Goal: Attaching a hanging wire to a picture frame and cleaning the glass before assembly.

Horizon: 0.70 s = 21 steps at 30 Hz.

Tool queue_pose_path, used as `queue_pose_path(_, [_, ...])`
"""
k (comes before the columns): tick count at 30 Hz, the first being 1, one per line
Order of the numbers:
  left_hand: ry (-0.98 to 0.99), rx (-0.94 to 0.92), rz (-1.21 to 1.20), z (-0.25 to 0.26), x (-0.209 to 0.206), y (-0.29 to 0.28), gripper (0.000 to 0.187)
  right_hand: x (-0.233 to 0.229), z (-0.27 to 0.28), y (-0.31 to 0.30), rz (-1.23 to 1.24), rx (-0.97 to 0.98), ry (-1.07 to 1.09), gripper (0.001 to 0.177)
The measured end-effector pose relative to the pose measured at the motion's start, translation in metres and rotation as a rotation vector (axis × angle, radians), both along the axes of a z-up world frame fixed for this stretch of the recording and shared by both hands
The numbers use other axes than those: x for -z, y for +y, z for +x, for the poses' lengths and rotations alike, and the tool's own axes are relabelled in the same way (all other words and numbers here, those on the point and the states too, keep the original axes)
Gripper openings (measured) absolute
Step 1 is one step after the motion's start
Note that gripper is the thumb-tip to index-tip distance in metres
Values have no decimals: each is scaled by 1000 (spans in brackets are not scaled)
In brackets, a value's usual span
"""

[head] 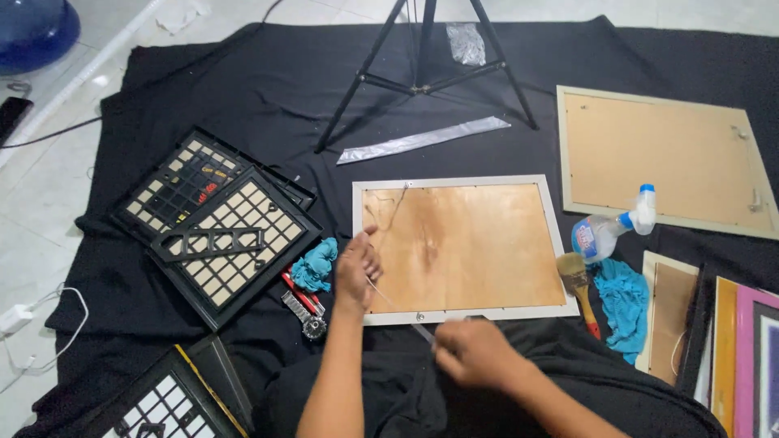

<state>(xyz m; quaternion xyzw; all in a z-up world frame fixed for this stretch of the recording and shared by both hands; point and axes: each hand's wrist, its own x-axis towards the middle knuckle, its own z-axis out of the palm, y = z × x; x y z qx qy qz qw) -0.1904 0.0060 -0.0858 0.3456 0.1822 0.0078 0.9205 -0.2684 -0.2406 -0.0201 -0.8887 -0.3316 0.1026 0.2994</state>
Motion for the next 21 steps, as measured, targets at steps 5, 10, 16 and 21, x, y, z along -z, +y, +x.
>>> queue_pose_path(5, [-45,305,22,-9,-8,-15,26,48,52,-27,-311,321,200,47])
queue_pose_path(10, [-1,637,441,-33,-26,-63,19,52,73,-33,-313,463,336,65])
queue_pose_path(16, [-372,1513,935,-96,3,-145,31,36,64,-17,427,740,991,56])
queue_pose_path(21, [-1239,1580,500,-156,205,-206,22,-12,58,-10,627,549,1177,23])
